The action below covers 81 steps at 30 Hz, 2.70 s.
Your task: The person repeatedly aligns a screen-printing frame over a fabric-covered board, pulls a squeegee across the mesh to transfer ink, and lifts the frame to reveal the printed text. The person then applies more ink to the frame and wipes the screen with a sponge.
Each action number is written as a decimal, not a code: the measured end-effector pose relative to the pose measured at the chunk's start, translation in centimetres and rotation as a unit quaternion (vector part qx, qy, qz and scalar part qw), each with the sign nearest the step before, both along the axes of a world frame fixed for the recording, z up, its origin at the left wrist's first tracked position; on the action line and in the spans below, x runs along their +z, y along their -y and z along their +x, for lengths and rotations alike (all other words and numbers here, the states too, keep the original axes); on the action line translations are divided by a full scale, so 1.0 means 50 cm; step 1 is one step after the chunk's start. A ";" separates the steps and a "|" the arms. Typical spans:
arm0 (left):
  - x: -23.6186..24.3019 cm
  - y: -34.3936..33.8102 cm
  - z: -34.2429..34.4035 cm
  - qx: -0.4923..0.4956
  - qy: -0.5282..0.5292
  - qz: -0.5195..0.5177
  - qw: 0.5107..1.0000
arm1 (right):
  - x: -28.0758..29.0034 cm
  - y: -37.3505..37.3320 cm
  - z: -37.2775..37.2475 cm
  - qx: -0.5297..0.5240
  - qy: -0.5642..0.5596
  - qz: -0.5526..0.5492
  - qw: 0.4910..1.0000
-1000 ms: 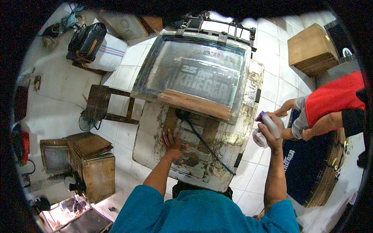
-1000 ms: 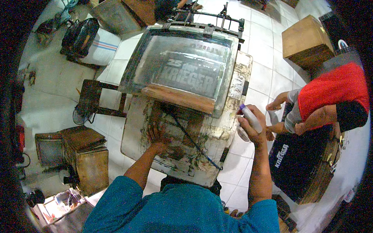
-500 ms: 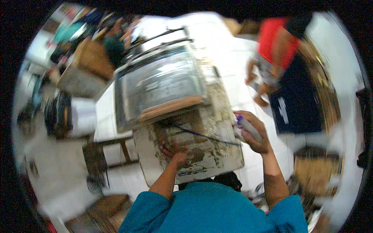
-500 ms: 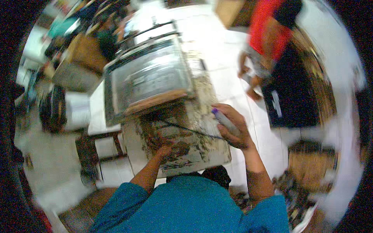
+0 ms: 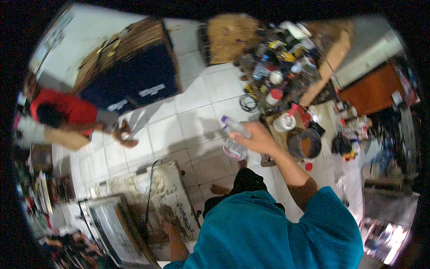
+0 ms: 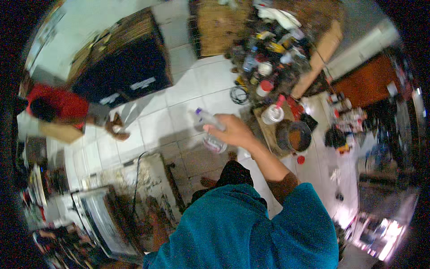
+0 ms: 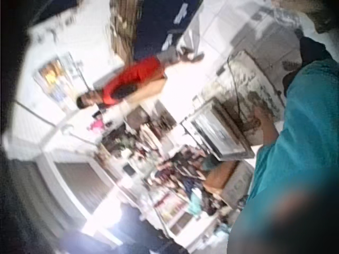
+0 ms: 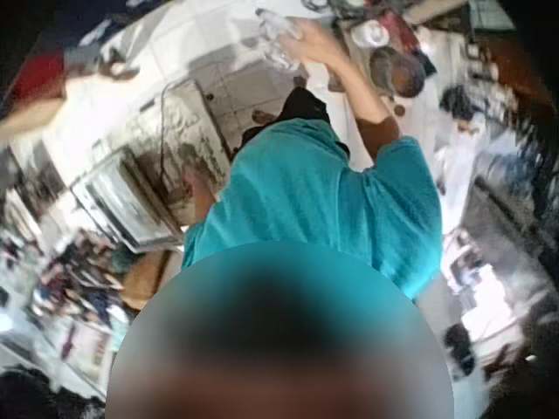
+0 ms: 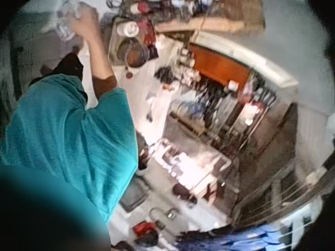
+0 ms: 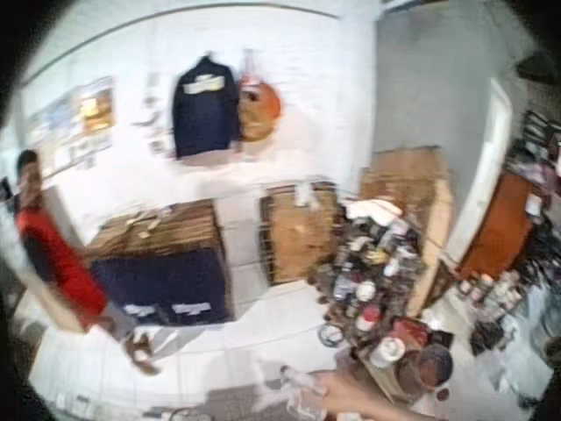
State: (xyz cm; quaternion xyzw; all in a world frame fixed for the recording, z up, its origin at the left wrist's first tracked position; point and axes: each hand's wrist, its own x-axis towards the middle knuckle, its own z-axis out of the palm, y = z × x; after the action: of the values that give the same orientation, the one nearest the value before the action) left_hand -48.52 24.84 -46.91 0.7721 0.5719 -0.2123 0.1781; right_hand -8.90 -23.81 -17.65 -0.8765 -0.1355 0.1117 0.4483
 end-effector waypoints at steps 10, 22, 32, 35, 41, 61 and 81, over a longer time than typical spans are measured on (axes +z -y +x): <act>0.128 0.434 0.493 -0.356 0.392 -0.008 0.848 | -0.061 0.663 0.109 -0.356 0.105 -0.022 0.929; -0.125 1.218 0.959 -0.595 0.239 -0.330 0.692 | -0.576 0.963 0.201 -0.221 -0.097 -0.160 0.957; -0.181 1.379 1.073 -0.574 0.330 -0.439 0.608 | -0.560 0.915 0.190 -0.170 -0.177 -0.128 0.961; -0.159 1.374 1.058 -0.527 0.333 -0.441 0.646 | -0.562 0.918 0.192 -0.160 -0.157 -0.129 0.966; -0.005 1.181 0.946 -0.520 0.304 -0.347 0.719 | -0.489 0.910 0.187 -0.124 -0.003 -0.257 0.958; 0.521 0.246 0.503 0.018 0.675 -0.126 0.727 | -0.271 -0.306 0.368 0.414 -0.027 -0.069 0.907; 0.387 0.176 0.608 0.474 0.622 0.301 0.545 | -0.111 -1.362 0.158 0.835 -0.035 0.033 0.548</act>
State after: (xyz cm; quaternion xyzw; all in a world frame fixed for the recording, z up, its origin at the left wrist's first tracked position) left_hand -18.12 16.03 -27.57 0.3352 0.6312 0.6215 0.3209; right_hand -0.98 44.28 -23.21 -0.3479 -0.7943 0.4620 0.1859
